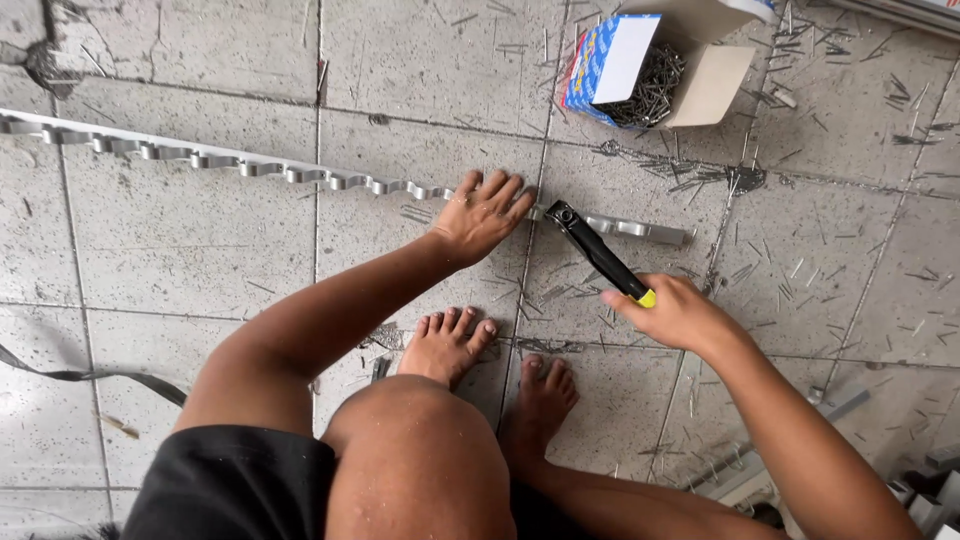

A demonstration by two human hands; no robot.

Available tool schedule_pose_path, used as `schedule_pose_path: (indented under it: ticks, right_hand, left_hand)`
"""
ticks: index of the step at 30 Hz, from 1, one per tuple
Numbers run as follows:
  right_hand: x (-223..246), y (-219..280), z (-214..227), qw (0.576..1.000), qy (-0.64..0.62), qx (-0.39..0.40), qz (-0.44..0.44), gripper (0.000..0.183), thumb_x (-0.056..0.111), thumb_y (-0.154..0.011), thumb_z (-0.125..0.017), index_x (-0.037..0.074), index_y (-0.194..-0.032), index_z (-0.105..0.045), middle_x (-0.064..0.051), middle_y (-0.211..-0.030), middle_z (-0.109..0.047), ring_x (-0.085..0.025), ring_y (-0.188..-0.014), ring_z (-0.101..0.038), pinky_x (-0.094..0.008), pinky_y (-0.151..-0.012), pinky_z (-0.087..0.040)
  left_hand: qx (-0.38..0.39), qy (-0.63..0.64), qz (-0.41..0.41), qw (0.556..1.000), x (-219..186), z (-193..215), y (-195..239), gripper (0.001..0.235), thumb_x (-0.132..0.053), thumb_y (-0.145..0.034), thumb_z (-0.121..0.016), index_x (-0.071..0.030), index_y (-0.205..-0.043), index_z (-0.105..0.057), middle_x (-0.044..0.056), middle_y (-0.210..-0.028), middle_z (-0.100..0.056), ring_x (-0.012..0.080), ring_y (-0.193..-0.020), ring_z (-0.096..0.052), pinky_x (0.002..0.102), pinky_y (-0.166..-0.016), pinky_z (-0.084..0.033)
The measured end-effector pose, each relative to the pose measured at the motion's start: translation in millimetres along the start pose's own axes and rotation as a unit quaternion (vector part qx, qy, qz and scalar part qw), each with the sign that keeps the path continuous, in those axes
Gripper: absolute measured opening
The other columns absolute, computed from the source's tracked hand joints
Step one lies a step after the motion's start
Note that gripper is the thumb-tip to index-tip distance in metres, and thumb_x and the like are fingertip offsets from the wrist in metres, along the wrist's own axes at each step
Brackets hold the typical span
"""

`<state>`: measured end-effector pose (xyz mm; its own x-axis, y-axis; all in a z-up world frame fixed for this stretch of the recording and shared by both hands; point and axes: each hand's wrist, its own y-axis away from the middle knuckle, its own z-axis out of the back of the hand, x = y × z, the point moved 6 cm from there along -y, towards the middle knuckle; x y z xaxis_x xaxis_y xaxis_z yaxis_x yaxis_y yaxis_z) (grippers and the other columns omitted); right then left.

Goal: The person is using a manual rivet gun to attach rivets to a long metal strip while sitting on the floor.

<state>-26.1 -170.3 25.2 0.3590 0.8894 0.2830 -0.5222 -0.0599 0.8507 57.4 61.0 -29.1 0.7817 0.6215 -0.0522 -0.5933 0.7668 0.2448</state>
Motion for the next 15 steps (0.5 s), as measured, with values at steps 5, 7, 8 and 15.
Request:
schedule_pose_path:
  ticks: [5, 7, 8, 15]
  right_hand:
    - [-61, -58, -67, 0.985, 0.017, -0.173, -0.025, 0.049, 0.052, -0.077, -0.074, 0.004, -0.087, -0.075, -0.022, -0.078, -0.073, -0.041, -0.090, -0.074, -0.049, -0.076, -0.058]
    - [-81, -76, -86, 0.972, -0.003, -0.230, -0.037, 0.045, 0.052, -0.076, -0.075, 0.008, -0.087, -0.076, -0.018, -0.075, -0.074, -0.037, -0.087, -0.075, -0.048, -0.072, -0.059]
    - [-84, -83, -92, 0.974, 0.005, -0.225, -0.034, 0.042, 0.048, -0.074, -0.075, 0.008, -0.085, -0.077, -0.017, -0.073, -0.073, -0.036, -0.084, -0.075, -0.047, -0.071, -0.060]
    - [-79, -19, -91, 0.993, 0.114, 0.017, -0.013, 0.062, 0.040, -0.071, -0.077, -0.003, -0.114, -0.067, -0.026, -0.106, -0.068, -0.044, -0.102, -0.069, -0.047, -0.080, -0.062]
  left_hand:
    - [-0.205, 0.377, 0.054, 0.901, -46, -10, 30, 0.047, -0.044, -0.087, -0.071, -0.010, -0.119, -0.060, 0.016, -0.110, -0.061, 0.0370, -0.106, -0.061, 0.053, -0.095, -0.046]
    - [-0.076, 0.608, 0.071, 0.787, -74, -23, 11, 0.067, -0.054, -0.075, -0.084, -0.005, -0.113, -0.060, 0.018, -0.100, -0.067, 0.0422, -0.102, -0.066, 0.055, -0.092, -0.051]
    - [-0.015, 0.793, 0.185, 0.580, -83, -31, -4, 0.094, -0.060, -0.081, -0.077, 0.003, -0.134, -0.031, 0.030, -0.125, -0.051, 0.0449, -0.120, -0.056, 0.054, -0.103, -0.046]
    - [0.055, 0.886, 0.326, 0.327, -119, -22, -40, 0.088, -0.065, -0.100, -0.036, 0.012, -0.144, -0.028, 0.042, -0.143, -0.038, 0.0529, -0.134, -0.047, 0.066, -0.110, -0.043]
